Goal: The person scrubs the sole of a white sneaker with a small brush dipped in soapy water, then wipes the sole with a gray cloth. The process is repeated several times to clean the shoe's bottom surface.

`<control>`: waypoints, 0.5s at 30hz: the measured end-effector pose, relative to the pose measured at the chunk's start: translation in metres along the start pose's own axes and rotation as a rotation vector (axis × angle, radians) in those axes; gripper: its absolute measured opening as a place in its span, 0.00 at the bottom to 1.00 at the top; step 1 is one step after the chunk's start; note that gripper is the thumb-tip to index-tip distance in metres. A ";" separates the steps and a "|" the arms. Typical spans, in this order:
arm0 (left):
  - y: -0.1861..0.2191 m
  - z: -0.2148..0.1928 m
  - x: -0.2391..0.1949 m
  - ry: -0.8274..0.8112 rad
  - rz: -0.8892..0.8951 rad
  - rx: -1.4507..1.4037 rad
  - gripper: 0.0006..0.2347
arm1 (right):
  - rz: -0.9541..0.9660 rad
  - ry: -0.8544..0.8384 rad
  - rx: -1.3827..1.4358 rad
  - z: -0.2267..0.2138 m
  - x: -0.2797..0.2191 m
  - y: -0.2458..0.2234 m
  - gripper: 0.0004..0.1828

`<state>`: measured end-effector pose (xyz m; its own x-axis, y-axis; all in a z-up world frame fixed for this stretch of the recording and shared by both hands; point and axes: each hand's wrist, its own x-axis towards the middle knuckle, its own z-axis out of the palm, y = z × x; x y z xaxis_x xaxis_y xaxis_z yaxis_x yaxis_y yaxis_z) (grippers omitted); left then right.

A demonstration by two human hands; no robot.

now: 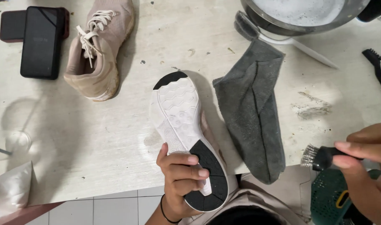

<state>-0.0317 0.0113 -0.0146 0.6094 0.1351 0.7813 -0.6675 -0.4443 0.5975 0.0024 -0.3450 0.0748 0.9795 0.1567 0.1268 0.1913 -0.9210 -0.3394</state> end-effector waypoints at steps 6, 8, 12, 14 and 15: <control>0.003 0.004 0.004 0.059 -0.014 0.000 0.06 | -0.134 -0.029 0.029 0.021 0.004 -0.004 0.19; 0.005 0.000 0.003 0.016 -0.023 0.012 0.06 | -0.192 -0.026 0.045 0.022 0.006 -0.010 0.16; 0.007 -0.001 0.009 -0.072 -0.011 0.004 0.06 | -0.207 0.025 0.054 0.011 0.012 -0.054 0.12; 0.008 -0.002 0.010 -0.110 0.006 0.019 0.05 | -0.248 -0.019 0.064 0.014 0.012 -0.055 0.12; 0.008 -0.002 0.010 -0.150 0.023 0.035 0.04 | -0.287 -0.064 0.075 0.015 0.012 -0.056 0.13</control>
<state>-0.0319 0.0113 -0.0013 0.6528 -0.0086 0.7574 -0.6685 -0.4768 0.5708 0.0043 -0.2862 0.0813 0.8864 0.4309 0.1693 0.4625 -0.8073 -0.3665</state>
